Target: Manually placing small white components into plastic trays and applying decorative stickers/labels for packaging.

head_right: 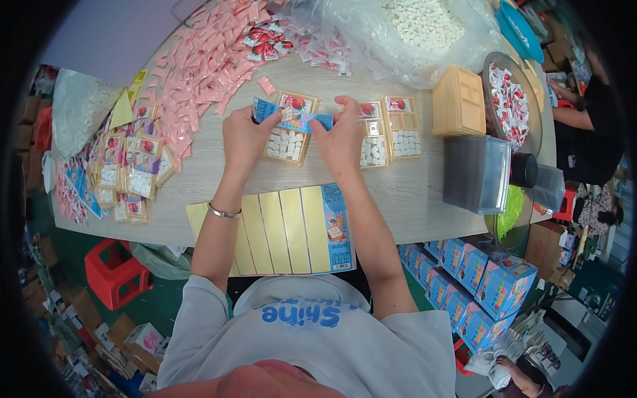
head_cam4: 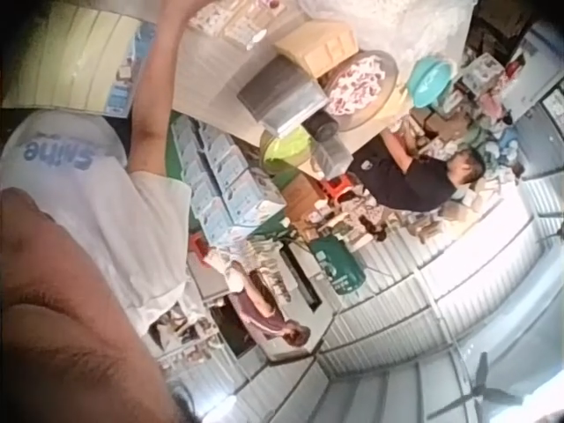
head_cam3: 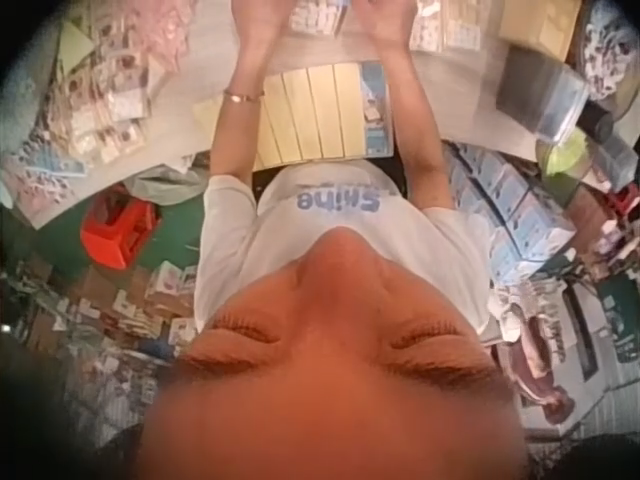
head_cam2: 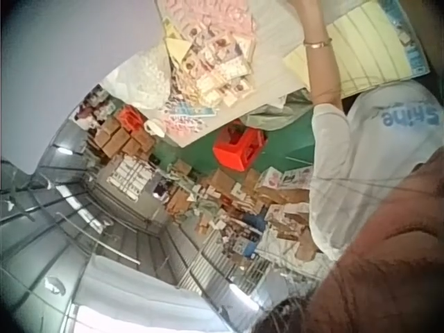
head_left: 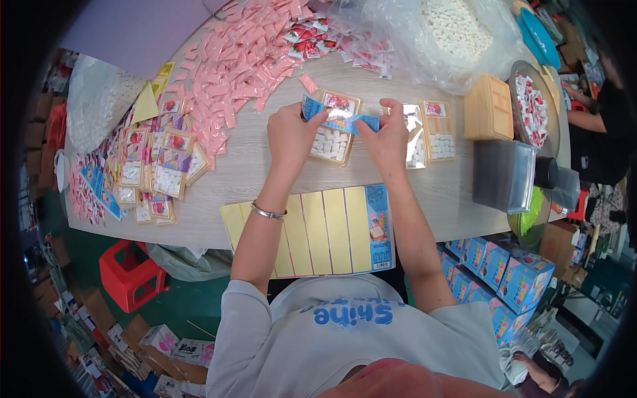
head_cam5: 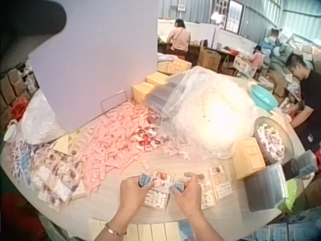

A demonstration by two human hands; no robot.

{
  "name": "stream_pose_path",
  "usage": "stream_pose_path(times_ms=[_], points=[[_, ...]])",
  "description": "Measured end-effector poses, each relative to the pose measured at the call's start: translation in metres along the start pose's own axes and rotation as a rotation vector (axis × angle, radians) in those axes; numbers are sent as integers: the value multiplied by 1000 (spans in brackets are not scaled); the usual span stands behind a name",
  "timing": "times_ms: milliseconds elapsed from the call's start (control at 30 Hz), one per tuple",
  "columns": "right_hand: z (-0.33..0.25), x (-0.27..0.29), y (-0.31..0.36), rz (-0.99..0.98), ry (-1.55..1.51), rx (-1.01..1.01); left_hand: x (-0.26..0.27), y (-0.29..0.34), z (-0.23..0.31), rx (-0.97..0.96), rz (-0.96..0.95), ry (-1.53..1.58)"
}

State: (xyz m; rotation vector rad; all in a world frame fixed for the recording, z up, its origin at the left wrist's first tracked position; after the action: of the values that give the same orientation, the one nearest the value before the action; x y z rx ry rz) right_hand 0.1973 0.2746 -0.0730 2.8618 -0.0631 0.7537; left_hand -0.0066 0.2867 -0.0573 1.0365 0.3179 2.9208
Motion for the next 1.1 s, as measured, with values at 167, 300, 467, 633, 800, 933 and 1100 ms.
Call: stream_pose_path(times_ms=[167,300,467,633,800,933,1100], points=[[0,-2,3,-30,185,3,-5,0,-3,64,-58,-88],[-1,-3,3,-54,218,-9,-8,0,-7,64,-23,-125],[1,-1,7,-51,212,-8,-21,3,-16,80,-182,231],[8,12,27,-241,-392,16,-28,49,-23,49,-183,1027],[1,6,59,-782,-1225,-118,-39,109,-14,90,-345,1527],[-13,4,89,-756,-1261,30,-44,134,-3,21,-450,1632],[-25,16,119,-600,-1206,134,-41,149,5,-4,-497,1680]])
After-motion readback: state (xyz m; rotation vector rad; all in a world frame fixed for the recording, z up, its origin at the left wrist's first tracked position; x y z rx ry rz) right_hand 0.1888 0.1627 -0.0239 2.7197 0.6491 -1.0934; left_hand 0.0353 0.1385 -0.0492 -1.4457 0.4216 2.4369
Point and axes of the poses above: each hand's wrist, its own y-axis away from the middle knuckle, its own x-axis out of the back of the hand, z = x × y, the point moved 5 cm from there along -y, towards the middle knuckle, and after that the axes turned 12 degrees about -z, right-handed, at the moved point
